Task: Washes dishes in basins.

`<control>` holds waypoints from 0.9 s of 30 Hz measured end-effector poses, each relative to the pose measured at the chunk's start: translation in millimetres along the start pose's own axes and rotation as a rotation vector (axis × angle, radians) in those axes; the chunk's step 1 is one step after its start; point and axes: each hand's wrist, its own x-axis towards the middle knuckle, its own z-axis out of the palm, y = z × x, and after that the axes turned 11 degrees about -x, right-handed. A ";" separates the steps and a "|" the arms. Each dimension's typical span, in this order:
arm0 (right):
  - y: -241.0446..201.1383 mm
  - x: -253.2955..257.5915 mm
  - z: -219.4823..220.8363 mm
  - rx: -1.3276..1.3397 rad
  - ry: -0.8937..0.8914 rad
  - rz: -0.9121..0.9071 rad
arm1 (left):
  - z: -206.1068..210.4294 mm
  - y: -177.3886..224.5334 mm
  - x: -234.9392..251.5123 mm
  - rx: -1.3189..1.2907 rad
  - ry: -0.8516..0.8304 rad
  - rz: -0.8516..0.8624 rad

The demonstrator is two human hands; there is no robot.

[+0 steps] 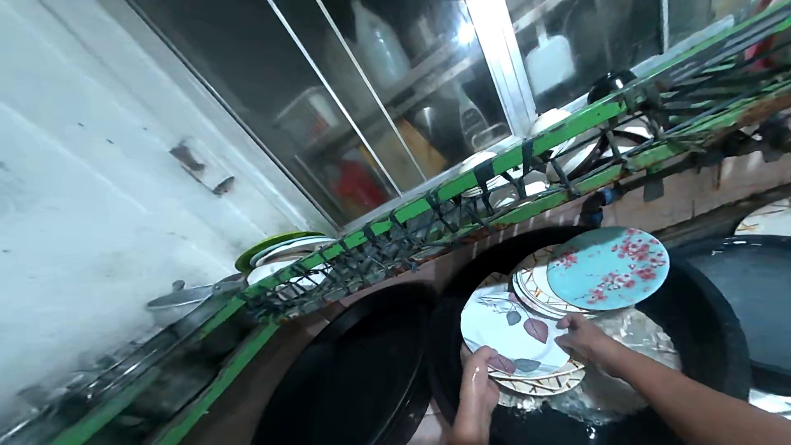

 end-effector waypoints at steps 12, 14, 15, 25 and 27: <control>-2.6 -3.6 18.0 0.256 -0.125 -0.029 | -11.6 12.2 -58.1 0.092 -0.006 0.255; -3.6 -6.1 21.4 0.295 -0.166 -0.022 | -8.6 19.0 -63.7 0.152 -0.072 0.338; -5.1 -8.0 21.8 0.323 -0.196 -0.017 | -5.0 26.3 -67.2 0.201 -0.095 0.376; -10.9 -9.5 1.8 0.629 -0.558 -0.162 | 35.7 94.8 -119.3 1.100 -0.609 0.622; -17.7 -24.7 -11.4 0.639 -0.558 -0.157 | 45.3 97.1 -106.8 1.505 -0.511 0.918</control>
